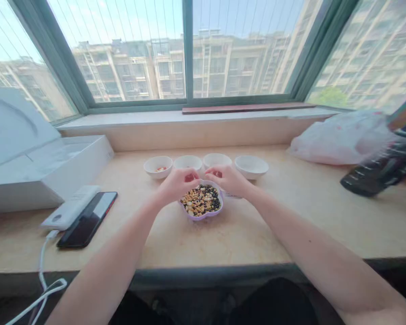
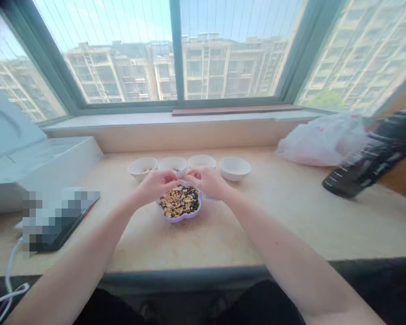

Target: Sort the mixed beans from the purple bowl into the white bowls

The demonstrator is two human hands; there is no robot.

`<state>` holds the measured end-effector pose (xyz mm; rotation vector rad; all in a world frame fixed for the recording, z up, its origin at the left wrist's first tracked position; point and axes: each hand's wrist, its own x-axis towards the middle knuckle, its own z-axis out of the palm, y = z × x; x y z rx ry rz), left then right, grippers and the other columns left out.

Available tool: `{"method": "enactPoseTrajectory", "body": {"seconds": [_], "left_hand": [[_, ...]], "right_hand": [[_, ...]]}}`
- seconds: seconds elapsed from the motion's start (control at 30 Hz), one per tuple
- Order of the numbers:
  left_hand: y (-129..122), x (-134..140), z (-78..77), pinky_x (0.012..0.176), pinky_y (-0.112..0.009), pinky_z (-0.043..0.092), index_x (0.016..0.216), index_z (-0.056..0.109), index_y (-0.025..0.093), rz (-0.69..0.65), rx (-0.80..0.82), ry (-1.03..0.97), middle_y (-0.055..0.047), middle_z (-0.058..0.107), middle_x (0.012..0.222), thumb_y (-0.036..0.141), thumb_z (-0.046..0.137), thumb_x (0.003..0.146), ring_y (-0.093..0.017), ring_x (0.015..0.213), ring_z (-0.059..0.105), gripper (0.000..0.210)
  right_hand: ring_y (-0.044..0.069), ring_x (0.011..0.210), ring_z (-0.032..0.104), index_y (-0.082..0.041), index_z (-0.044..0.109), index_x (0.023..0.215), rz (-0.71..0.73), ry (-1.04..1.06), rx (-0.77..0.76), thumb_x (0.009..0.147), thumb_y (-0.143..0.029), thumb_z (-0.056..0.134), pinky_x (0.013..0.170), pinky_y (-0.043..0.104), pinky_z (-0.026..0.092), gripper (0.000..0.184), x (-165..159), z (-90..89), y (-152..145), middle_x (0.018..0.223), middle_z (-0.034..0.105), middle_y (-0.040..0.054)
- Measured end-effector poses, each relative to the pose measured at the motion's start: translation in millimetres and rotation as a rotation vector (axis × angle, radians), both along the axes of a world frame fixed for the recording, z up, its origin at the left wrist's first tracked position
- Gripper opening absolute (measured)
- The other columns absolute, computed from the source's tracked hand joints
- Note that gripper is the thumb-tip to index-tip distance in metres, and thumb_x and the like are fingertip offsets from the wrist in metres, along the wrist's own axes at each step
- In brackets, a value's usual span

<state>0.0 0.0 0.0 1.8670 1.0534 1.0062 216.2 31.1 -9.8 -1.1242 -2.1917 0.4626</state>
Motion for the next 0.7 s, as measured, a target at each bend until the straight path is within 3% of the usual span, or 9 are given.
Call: {"method": "enactPoseTrajectory", "body": {"seconds": [0.1,0.2,0.3,0.43,0.7], "left_hand": [[3,0,11.3,0.059,-0.022,0.036,0.076,0.067,0.016,0.030,-0.123,-0.355,0.004,0.056,0.064,0.026,0.070,0.077,-0.008,0.061,0.047,0.011],[4,-2,20.8,0.053,-0.021,0.035,0.074,0.062,0.017,-0.027,-0.295,-0.720,0.007,0.045,0.056,0.023,0.069,0.075,-0.007,0.052,0.040,0.010],[2,-5,27.1,0.051,-0.022,0.036,0.069,0.055,0.017,-0.072,-0.426,-0.928,0.007,0.042,0.054,0.019,0.066,0.075,-0.007,0.048,0.040,0.013],[1,-8,30.2,0.050,-0.022,0.036,0.070,0.055,0.017,-0.084,-0.507,-1.058,0.007,0.041,0.052,0.017,0.059,0.078,-0.007,0.046,0.040,0.009],[0,-6,28.5,0.050,-0.023,0.037,0.066,0.051,0.017,-0.139,-0.571,-1.067,0.006,0.042,0.054,0.018,0.055,0.082,-0.008,0.046,0.041,0.017]], "right_hand": [[0.015,0.067,0.057,-0.018,0.076,0.091,0.020,-0.011,-0.030,0.092,-0.029,0.057,0.062,0.028,0.039,0.022,-1,-1.4,-3,0.078,0.072,0.0032],[0.015,0.068,0.059,-0.018,0.077,0.090,0.020,-0.013,-0.033,0.092,-0.029,0.057,0.063,0.028,0.040,0.023,-2,-2.3,-4,0.079,0.073,0.0039],[0.015,0.067,0.058,-0.018,0.078,0.091,0.007,-0.017,-0.029,0.091,-0.028,0.059,0.062,0.027,0.040,0.021,-2,-2.3,-5,0.076,0.072,0.0038],[0.014,0.062,0.056,-0.017,0.078,0.091,-0.004,-0.036,-0.015,0.091,-0.027,0.060,0.059,0.027,0.038,0.021,-3,-1.4,-5,0.069,0.069,0.0028],[0.013,0.060,0.055,-0.018,0.078,0.088,0.009,-0.030,0.008,0.090,-0.026,0.060,0.058,0.026,0.037,0.019,-4,0.5,-6,0.066,0.067,0.0018]]}}
